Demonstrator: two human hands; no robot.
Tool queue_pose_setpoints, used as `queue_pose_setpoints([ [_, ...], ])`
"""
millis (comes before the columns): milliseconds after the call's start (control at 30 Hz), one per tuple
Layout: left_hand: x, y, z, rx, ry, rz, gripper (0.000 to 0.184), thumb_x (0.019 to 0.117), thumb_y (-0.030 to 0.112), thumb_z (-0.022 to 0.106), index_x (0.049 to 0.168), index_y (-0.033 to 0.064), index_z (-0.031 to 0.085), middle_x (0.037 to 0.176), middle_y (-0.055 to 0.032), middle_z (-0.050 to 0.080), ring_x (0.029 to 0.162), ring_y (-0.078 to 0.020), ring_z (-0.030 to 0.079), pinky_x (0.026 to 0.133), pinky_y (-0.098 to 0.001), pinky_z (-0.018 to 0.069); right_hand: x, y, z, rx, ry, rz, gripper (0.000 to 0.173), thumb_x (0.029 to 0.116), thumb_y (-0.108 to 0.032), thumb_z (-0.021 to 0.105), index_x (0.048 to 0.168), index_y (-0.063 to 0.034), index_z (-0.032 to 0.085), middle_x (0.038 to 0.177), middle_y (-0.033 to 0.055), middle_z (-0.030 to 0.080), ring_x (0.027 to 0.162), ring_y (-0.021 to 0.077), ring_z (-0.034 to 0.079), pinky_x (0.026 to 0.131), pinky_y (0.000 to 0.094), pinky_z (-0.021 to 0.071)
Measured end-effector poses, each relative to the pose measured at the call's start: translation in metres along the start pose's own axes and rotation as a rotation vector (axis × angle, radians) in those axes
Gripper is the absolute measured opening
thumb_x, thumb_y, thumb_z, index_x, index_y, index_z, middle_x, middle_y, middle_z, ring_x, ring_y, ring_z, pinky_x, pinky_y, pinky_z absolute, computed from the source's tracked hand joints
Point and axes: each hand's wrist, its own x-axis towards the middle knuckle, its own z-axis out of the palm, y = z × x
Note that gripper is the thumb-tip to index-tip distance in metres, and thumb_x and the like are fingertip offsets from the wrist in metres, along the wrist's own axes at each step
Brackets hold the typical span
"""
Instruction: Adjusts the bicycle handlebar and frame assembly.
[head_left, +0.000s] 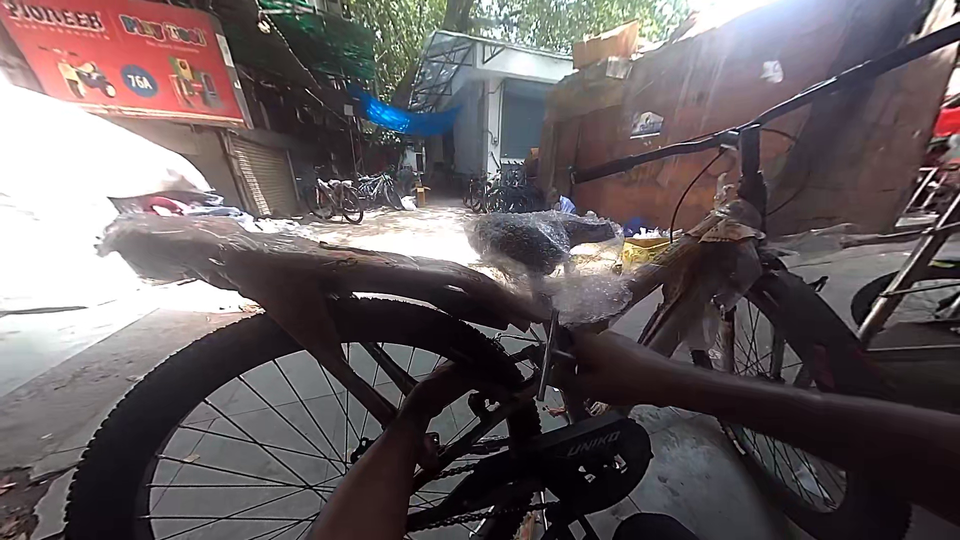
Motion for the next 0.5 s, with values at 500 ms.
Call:
queue_pose_setpoints([
  [500, 0.007, 0.003, 0.002, -0.038, 0.054, -0.072, 0.037, 0.0752, 0.007, 0.087, 0.108, 0.0079, 0.071, 0.097, -0.0049, 0.071, 0.086, -0.015, 0.066, 0.078, -0.0365, 0.0547, 0.0, 0.028, 0.028, 0.241, -0.145, -0.118, 0.021, 0.1057, -0.021, 0.057, 0.098, -0.0077, 0.071, 0.081, 0.0049, 0.063, 0.074, 0.0156, 0.058, 0.071, 0.0384, 0.0483],
])
